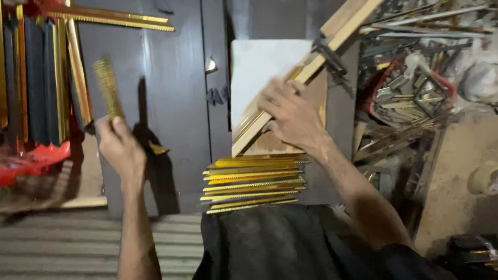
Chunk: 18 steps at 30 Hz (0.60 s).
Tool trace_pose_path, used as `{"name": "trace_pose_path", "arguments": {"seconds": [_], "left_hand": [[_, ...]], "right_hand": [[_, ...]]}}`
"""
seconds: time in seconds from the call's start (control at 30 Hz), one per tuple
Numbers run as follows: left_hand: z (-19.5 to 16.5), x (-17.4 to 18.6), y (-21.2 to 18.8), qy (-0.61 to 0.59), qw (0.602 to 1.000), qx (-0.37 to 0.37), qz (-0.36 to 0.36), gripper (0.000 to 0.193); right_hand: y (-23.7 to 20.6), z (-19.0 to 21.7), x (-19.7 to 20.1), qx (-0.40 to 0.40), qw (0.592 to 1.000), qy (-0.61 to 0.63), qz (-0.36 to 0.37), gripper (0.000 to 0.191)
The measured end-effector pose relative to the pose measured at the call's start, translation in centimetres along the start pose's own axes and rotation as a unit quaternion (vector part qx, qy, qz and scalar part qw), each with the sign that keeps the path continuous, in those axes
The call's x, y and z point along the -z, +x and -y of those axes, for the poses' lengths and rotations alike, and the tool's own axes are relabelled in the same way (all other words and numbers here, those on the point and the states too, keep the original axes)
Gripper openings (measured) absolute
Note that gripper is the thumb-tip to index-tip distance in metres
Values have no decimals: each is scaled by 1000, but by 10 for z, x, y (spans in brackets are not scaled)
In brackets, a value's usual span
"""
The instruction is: The person measures and cuts gold decorative moulding pieces using a miter saw. They repeatedly measure the moulding with a tape measure, position it in the saw, and cut it to length, then stack the cut pieces on the table.
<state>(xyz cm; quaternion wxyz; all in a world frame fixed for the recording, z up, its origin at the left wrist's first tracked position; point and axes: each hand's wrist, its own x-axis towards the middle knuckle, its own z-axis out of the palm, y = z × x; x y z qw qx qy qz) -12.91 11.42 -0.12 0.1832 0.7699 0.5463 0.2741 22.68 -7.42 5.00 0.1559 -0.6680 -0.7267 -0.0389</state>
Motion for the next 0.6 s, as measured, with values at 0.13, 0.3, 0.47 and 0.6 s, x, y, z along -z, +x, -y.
{"name": "trace_pose_path", "arguments": {"seconds": [0.13,0.3,0.47,0.6], "left_hand": [[-30,16,-1,-241,968,53,-40,26],[-80,11,-36,-415,898,82,-119,21],[-172,-31,-97,-425,898,-28,-110,26],[-177,-35,-68,-558,822,80,-85,39]], "right_hand": [[-7,14,-2,37,989,141,7,10],[-35,92,19,34,988,153,-3,20],[-13,114,15,-82,935,335,-84,35],[1,89,-3,-135,964,229,16,27]]}}
